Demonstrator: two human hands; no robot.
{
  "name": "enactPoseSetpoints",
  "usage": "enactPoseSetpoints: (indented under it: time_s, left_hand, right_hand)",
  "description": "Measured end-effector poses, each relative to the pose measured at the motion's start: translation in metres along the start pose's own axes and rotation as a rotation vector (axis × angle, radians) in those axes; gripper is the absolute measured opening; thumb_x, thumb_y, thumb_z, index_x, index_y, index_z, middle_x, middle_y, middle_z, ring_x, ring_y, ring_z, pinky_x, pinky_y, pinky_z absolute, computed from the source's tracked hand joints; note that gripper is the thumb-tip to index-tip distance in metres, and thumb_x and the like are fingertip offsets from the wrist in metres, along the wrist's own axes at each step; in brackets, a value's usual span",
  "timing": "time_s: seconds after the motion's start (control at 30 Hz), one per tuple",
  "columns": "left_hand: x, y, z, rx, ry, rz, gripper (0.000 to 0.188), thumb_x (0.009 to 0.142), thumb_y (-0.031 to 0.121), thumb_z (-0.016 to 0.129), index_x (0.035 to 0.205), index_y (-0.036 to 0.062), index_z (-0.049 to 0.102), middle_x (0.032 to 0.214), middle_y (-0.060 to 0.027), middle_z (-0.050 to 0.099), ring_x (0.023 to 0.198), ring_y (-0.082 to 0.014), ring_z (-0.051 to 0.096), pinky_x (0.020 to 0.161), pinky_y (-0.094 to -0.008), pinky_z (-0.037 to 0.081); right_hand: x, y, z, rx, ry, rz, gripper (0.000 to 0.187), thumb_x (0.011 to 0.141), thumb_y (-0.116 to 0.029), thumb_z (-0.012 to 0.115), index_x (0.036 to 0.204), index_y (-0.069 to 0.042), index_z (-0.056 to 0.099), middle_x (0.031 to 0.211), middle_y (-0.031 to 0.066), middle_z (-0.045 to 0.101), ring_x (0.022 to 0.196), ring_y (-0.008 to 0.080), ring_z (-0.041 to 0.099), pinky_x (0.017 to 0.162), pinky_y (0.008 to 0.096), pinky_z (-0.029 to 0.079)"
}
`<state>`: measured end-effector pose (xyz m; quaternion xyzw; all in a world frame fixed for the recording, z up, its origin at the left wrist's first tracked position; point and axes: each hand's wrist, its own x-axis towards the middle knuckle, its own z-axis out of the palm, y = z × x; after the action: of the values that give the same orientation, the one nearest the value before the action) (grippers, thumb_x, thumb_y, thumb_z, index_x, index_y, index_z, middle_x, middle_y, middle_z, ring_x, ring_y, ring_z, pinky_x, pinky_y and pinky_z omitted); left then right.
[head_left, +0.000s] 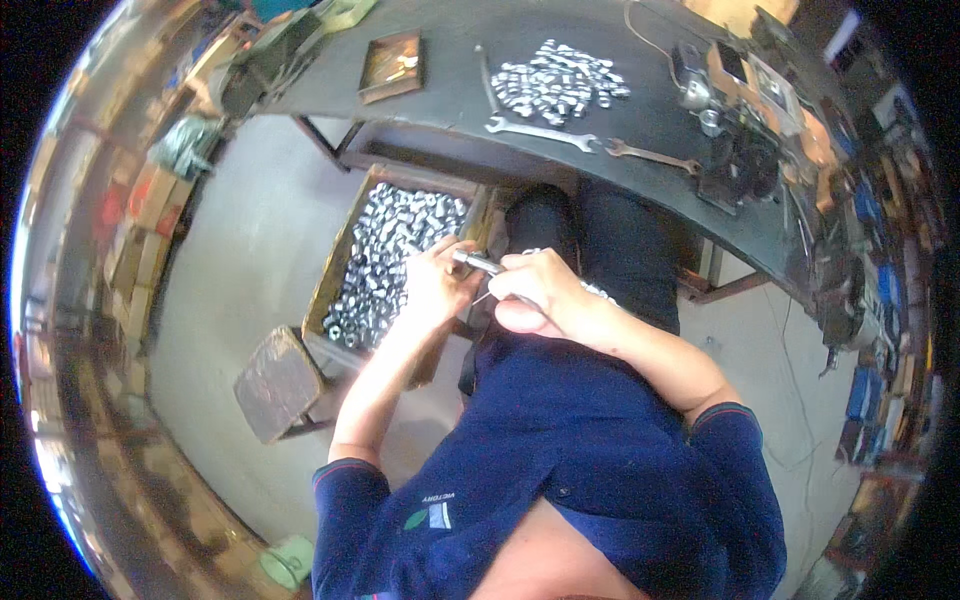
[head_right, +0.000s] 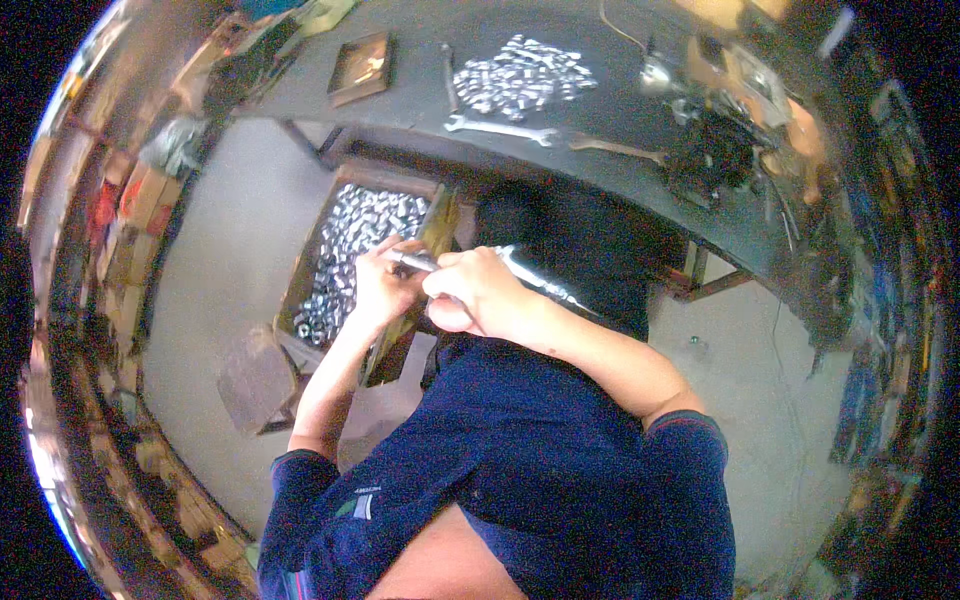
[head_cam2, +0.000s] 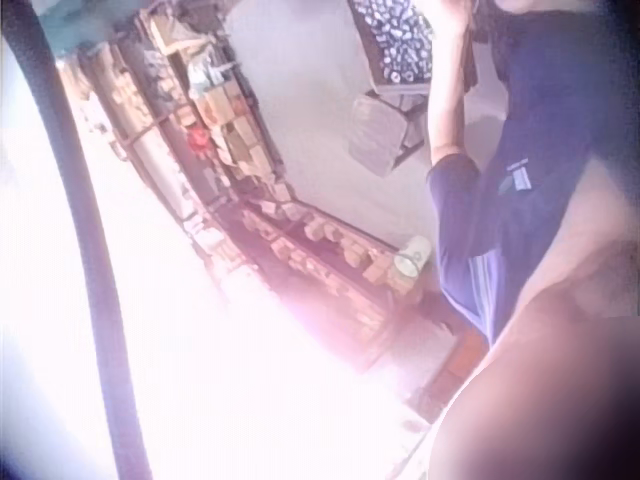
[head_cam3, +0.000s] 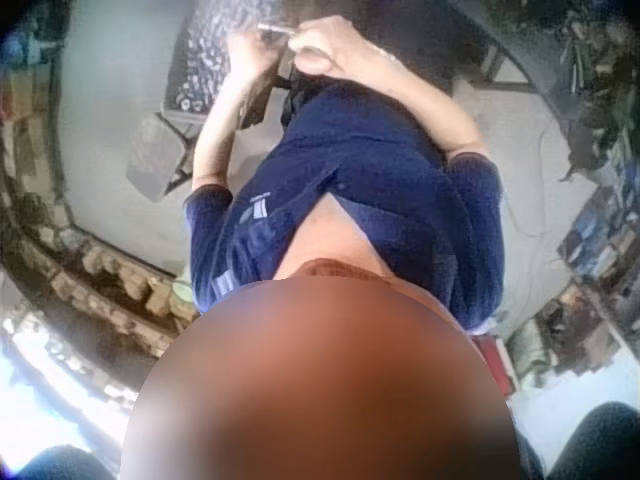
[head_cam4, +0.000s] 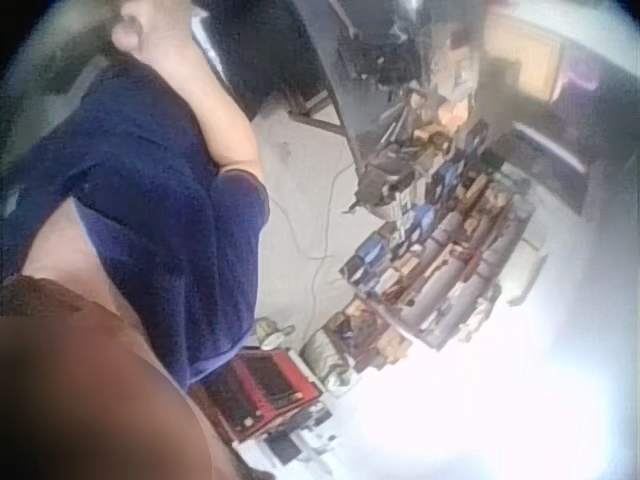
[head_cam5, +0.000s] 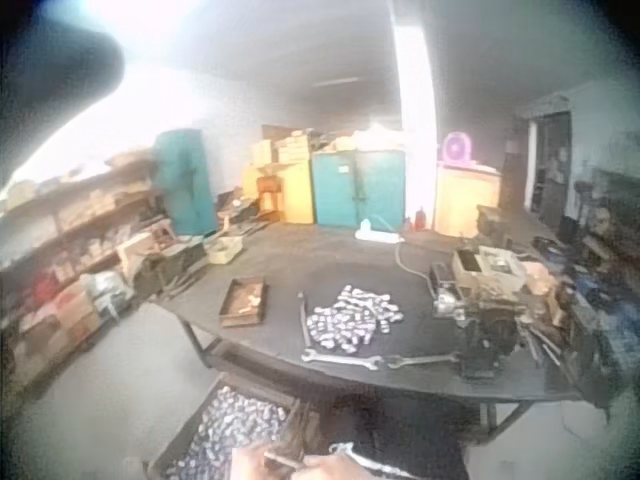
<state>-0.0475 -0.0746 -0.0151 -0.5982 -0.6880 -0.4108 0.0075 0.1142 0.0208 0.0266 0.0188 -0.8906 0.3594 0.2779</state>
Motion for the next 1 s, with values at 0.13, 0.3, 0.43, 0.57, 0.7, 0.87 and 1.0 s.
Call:
enactPoseSetpoints:
  time_s: [0.13, 0.3, 0.43, 0.57, 0.7, 0.87, 1.0]
  left_hand:
    - [0.049, -0.017, 0.021, 0.037, -0.092, -0.008, 0.034, 0.064, 0.01, 0.071, 0.098, 0.0054, 0.065, 0.076, -0.0155, 0.065, 0.07, -0.0298, 0.066, 0.062, -0.0341, 0.052]
    - [0.156, -0.044, 0.065, 0.062, -0.164, -0.019, 0.04, 0.069, 0.023, 0.072, 0.101, -0.0013, 0.065, 0.078, -0.0171, 0.067, 0.069, -0.0204, 0.067, 0.064, -0.0316, 0.052]
    - [0.23, -0.018, 0.075, -0.573, -0.139, -0.324, 0.056, 0.076, 0.007, 0.068, 0.124, -0.0099, 0.046, 0.09, -0.0158, 0.066, 0.065, -0.016, 0.065, 0.057, -0.0241, 0.05]
    - [0.244, -0.015, 0.069, -0.95, -0.059, -0.264, 0.055, 0.077, 0.005, 0.066, 0.125, -0.0103, 0.043, 0.103, -0.0217, 0.062, 0.074, -0.0173, 0.065, 0.064, -0.0248, 0.052]
    - [0.185, -0.028, 0.027, -0.47, -0.258, -0.235, 0.049, 0.078, 0.009, 0.066, 0.12, -0.0097, 0.049, 0.101, -0.0194, 0.064, 0.075, -0.0168, 0.065, 0.067, -0.027, 0.052]
    - [0.069, -0.109, -0.018, 0.155, -0.596, -0.253, 0.038, 0.072, 0.023, 0.069, 0.103, 0.002, 0.064, 0.095, -0.0162, 0.066, 0.087, -0.0313, 0.064, 0.078, -0.0393, 0.05]
    - [-0.003, -0.134, -0.026, 0.411, -0.442, -0.247, 0.036, 0.073, 0.028, 0.067, 0.103, 0.0071, 0.063, 0.093, -0.0161, 0.064, 0.088, -0.0327, 0.062, 0.078, -0.0419, 0.049]
  right_hand:
    - [-0.012, 0.002, -0.026, -0.097, 0.2, -0.03, 0.022, 0.062, -0.008, 0.065, 0.058, -0.009, 0.044, 0.056, 0.0085, 0.042, 0.045, 0.0278, 0.048, 0.041, 0.0385, 0.038]
    - [-0.03, -0.008, -0.069, -0.17, 0.327, 0.102, 0.018, 0.059, -0.001, 0.065, 0.06, -0.006, 0.048, 0.059, 0.0106, 0.045, 0.048, 0.0279, 0.05, 0.043, 0.0348, 0.037]
    - [-0.044, -0.003, -0.073, -0.087, 0.308, 0.194, 0.011, 0.062, -0.004, 0.064, 0.063, -0.006, 0.054, 0.062, 0.0103, 0.05, 0.05, 0.0251, 0.052, 0.045, 0.0329, 0.037]
    - [-0.055, 0.008, -0.069, -0.058, 0.288, 0.258, 0.006, 0.065, -0.008, 0.063, 0.066, -0.006, 0.058, 0.064, 0.0105, 0.053, 0.052, 0.0233, 0.053, 0.047, 0.0323, 0.038]
    - [-0.05, 0.0, -0.062, 0.007, 0.253, 0.306, 0.006, 0.064, -0.01, 0.06, 0.064, -0.005, 0.056, 0.059, 0.0097, 0.048, 0.052, 0.0222, 0.05, 0.047, 0.0324, 0.036]
    - [-0.044, 0.007, -0.037, 0.047, 0.158, 0.238, 0.02, 0.06, -0.011, 0.058, 0.055, -0.003, 0.04, 0.056, 0.0094, 0.039, 0.049, 0.0218, 0.042, 0.046, 0.0329, 0.029]
    - [-0.043, 0.011, -0.024, 0.073, 0.104, 0.246, 0.019, 0.059, -0.007, 0.059, 0.055, -0.002, 0.041, 0.056, 0.0096, 0.039, 0.047, 0.0211, 0.041, 0.046, 0.0329, 0.029]
